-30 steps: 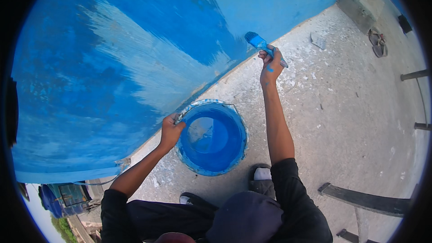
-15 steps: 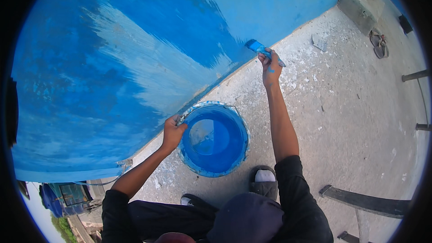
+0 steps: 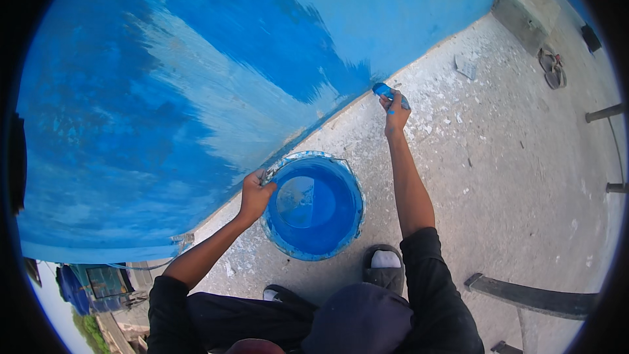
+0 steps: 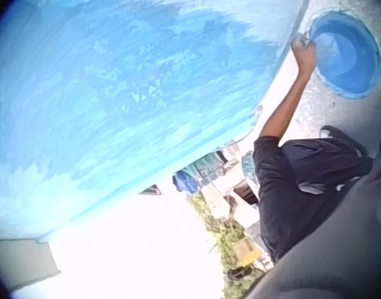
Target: The person applies blue paint to a wall using a brush, dipping the brush into a bucket of paint between strokes.
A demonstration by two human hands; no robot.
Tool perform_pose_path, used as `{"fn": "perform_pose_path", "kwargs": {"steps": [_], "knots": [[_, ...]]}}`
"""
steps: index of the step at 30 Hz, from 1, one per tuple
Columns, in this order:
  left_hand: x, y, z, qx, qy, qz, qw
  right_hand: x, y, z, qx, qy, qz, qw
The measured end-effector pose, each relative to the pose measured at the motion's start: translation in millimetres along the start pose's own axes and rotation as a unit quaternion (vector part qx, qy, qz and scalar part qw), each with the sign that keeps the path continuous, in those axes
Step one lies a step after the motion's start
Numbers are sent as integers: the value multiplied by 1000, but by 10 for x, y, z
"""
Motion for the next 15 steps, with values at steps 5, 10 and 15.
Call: {"fn": "perform_pose_path", "kwargs": {"steps": [5, 10, 15], "knots": [[1, 137, -32, 1, -10, -15, 1000, 240, 291, -43, -61, 91, 66, 992], [-30, 90, -46, -11, 0, 5, 1000, 260, 439, -143, -87, 83, 174, 977], [18, 92, -35, -17, -6, -27, 999, 3, 78, 149, -36, 29, 63, 997]]}}
Point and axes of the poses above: each hand's wrist, its own z-axis towards the middle knuckle, its own x-axis out of the palm, y = z × x, the point moved 4 cm from there along z, towards the middle knuckle, and after that the axes turned 10 degrees about x, right-handed, at the moved point
